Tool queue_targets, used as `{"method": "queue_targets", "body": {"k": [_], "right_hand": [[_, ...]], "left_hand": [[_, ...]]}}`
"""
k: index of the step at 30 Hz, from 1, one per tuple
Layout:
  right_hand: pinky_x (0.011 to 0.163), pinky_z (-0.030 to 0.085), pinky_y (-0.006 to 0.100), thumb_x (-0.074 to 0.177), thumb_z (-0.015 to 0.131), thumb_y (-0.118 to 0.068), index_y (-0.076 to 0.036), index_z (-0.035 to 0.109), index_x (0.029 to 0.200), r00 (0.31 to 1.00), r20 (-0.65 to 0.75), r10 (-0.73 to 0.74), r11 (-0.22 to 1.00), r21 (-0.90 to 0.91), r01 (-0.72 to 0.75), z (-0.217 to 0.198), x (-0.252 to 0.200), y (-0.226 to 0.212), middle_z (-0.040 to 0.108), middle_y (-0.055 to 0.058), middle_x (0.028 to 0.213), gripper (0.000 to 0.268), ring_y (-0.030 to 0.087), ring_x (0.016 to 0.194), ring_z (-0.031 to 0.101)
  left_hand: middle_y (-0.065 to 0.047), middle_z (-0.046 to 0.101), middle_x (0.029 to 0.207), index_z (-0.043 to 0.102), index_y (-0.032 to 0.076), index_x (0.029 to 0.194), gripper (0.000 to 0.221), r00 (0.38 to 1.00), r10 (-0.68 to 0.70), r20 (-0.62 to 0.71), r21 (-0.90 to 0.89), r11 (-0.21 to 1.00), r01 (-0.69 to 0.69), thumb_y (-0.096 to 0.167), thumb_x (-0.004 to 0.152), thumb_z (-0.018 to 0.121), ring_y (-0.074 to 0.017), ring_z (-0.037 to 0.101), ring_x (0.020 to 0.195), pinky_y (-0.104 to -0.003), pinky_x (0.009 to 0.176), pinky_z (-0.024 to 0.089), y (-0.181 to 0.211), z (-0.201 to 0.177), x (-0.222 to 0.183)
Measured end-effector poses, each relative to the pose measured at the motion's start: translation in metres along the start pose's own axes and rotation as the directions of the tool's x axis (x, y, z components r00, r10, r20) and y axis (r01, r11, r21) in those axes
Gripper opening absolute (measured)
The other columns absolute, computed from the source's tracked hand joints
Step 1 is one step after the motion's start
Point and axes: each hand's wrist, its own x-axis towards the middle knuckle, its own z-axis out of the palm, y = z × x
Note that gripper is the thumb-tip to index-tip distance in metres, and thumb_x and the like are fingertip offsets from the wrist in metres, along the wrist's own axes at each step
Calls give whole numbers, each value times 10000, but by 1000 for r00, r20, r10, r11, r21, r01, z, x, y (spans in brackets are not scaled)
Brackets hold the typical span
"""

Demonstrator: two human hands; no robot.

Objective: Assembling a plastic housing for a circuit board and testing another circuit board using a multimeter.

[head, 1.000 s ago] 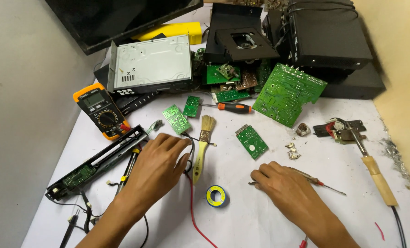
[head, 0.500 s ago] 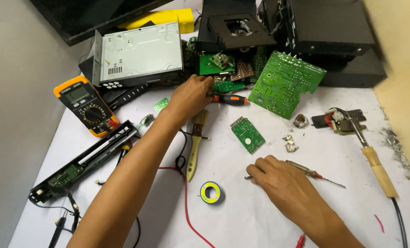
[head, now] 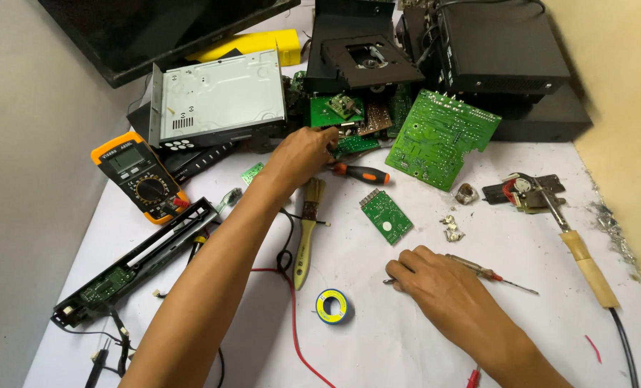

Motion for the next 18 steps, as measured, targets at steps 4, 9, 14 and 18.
{"method": "queue_targets", "body": {"k": [4, 9, 14, 18], "right_hand": [[652, 493, 429, 993, 621, -249, -226, 562, 964, 999, -26, -23, 1000, -7, 23, 4, 1, 5, 592, -32, 928, 70, 206, 887, 584], [655, 495, 428, 1005, 608, -251, -217, 581, 997, 1000, 9, -12, 999, 43, 11, -5, 0, 2, 611, -24, 955, 44, 204, 910, 587], [673, 501, 429, 997, 599, -236, -226, 590, 1027, 998, 59, 10, 995, 102, -16, -10, 0, 4, 611, -34, 987, 33, 194, 954, 586], [612, 519, 439, 968, 624, -228, -217, 590, 1094, 999, 44, 12, 997, 69, -15, -13, -3, 2, 616, -2, 991, 132, 216, 927, 602]], "left_hand": [[-223, 708, 946, 639, 95, 1136, 203, 996, -66, 66, -120, 990, 74, 74, 936, 671, -385, 671, 765, -500, 553, 462, 24, -36, -19], [-103, 645, 924, 608, 89, 956, 49, 993, 62, -97, -156, 985, -77, 41, 947, 612, -280, 602, 685, -414, 571, 452, 32, -68, -70], [-168, 641, 1282, 637, 41, 1177, 192, 936, 219, -274, -130, 956, -262, 134, 1011, 615, -331, 680, 1058, -436, 899, 571, 44, -65, -149], [-205, 618, 1380, 662, 31, 1213, 293, 896, 334, -292, -171, 904, -393, 26, 926, 718, -341, 725, 1079, -445, 894, 639, 62, -45, -202]]}}
